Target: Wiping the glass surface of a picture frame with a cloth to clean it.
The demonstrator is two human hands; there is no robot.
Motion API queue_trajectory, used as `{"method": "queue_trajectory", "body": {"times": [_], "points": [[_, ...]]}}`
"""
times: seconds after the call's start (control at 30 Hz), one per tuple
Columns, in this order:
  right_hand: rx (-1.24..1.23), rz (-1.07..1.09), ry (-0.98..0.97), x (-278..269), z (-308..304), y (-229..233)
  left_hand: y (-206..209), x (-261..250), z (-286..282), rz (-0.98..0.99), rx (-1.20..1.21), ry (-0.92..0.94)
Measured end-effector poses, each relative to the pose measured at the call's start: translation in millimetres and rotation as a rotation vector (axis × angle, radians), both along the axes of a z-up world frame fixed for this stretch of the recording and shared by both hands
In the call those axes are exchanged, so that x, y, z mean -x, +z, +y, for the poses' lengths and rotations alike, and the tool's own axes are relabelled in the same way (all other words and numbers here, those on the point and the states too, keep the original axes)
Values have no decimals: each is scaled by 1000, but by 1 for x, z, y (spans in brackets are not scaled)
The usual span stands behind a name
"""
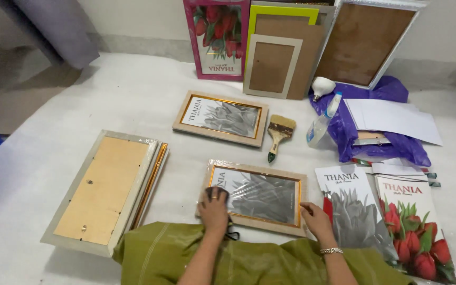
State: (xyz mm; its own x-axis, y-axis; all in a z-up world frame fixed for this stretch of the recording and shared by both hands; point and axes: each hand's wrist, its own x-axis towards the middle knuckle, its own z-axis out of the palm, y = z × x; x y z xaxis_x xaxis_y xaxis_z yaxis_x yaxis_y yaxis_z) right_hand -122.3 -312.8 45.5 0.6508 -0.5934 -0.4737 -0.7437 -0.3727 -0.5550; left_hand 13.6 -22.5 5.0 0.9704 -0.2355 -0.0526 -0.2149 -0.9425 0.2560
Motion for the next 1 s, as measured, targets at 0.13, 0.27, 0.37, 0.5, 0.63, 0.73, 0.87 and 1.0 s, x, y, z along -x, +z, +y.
{"method": "queue_trajectory", "body": {"times": [0.13,0.27,0.37,0.5,0.63,0.73,0.87,1.0], "points": [[-170,-107,-127,-6,0,-2,-25,-9,16,-137,-66,152],[-102,-200,-158,-7,0,0,-7,24,-38,-8,99,74],[-158,-202,-175,-10,0,-2,-24,64,-103,-13,180,-104],[-186,-226,-219,-7,-4,-6,-26,108,-163,-239,355,-437],[-71,-286,-162,1,-23,-41,-37,77,-135,-194,284,-567],[-73,-288,-190,4,-22,-42,-33,38,-85,-200,180,-438],[-93,-295,-188,0,-18,-40,-21,-11,-15,-40,-36,-24],[-78,-309,-176,-6,-6,-29,-71,-24,-23,-134,29,158]]}}
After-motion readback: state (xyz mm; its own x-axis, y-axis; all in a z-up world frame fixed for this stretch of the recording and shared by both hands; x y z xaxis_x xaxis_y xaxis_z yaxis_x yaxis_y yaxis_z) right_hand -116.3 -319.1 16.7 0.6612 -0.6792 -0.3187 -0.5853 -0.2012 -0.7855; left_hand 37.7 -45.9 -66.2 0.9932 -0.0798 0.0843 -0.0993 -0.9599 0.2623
